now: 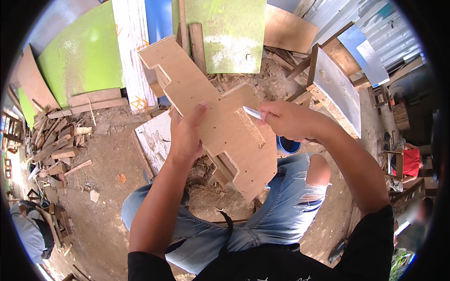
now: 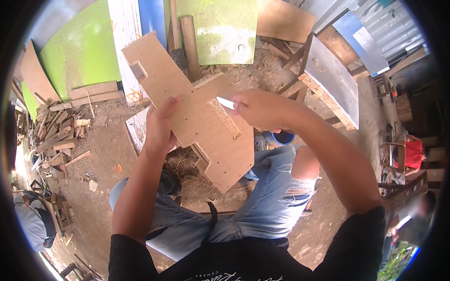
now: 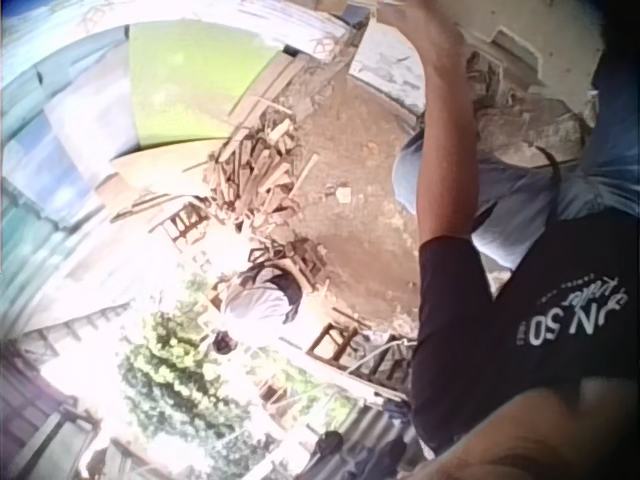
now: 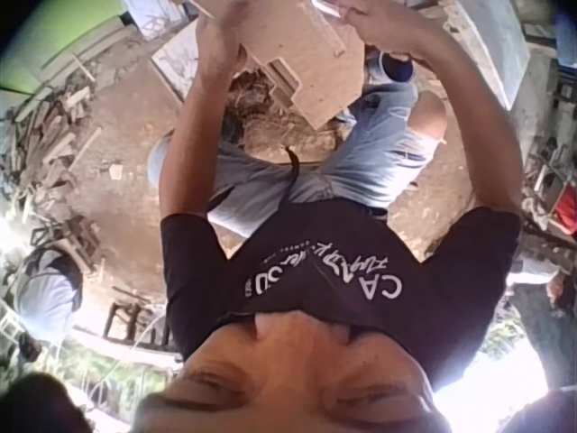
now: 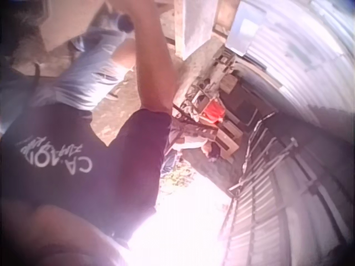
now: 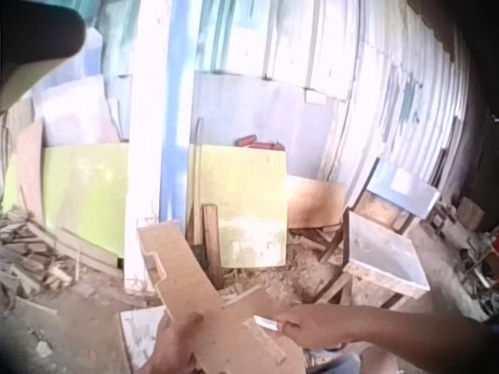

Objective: The person holds a shaped wooden piece in the left hand and uses a small metal scraper in the right hand to remove material from a marked rectangular area on the wood. The person repeatedly scrapes the same region, producing fine wood shavings that fall to the floor.

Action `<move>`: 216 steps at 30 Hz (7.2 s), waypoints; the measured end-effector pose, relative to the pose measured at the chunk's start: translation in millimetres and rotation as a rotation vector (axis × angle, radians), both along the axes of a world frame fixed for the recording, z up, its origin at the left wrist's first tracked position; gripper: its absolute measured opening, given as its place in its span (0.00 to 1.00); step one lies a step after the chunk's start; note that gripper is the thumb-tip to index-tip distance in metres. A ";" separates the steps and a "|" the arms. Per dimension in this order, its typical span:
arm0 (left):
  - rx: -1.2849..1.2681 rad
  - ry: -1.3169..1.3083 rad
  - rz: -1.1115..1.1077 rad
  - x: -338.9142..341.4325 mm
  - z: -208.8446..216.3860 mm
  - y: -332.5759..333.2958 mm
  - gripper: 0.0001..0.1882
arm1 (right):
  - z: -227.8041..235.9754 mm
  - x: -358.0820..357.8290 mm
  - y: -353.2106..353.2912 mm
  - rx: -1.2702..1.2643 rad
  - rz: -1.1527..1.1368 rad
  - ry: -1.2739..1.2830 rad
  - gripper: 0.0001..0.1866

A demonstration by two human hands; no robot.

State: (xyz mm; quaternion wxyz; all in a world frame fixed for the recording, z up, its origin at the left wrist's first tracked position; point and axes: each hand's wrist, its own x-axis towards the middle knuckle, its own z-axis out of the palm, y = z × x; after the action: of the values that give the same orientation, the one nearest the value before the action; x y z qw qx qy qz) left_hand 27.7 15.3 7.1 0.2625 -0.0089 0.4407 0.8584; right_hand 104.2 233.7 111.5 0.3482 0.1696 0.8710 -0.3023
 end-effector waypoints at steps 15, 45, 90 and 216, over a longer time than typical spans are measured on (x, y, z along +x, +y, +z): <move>-0.009 0.014 0.005 0.3 5.0 1.5 0.23 | -11.8 27.0 -24.2 0.321 0.156 0.355 0.12; -0.052 0.016 -0.011 6.7 3.8 3.2 0.24 | 0.7 17.6 -28.8 0.340 0.193 0.249 0.09; -0.024 0.010 -0.035 5.1 1.4 1.3 0.25 | 2.6 30.0 -38.4 0.317 0.159 0.237 0.12; 0.002 0.094 -0.051 -1.2 -9.2 3.6 0.25 | -11.1 24.1 -21.6 0.345 0.115 0.422 0.10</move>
State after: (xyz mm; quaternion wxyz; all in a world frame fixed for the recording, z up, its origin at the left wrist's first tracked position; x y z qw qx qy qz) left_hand 26.5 19.0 -2.1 0.2633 0.0432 0.4518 0.8513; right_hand 128.3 212.1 100.3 0.1418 0.1100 0.9711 -0.1576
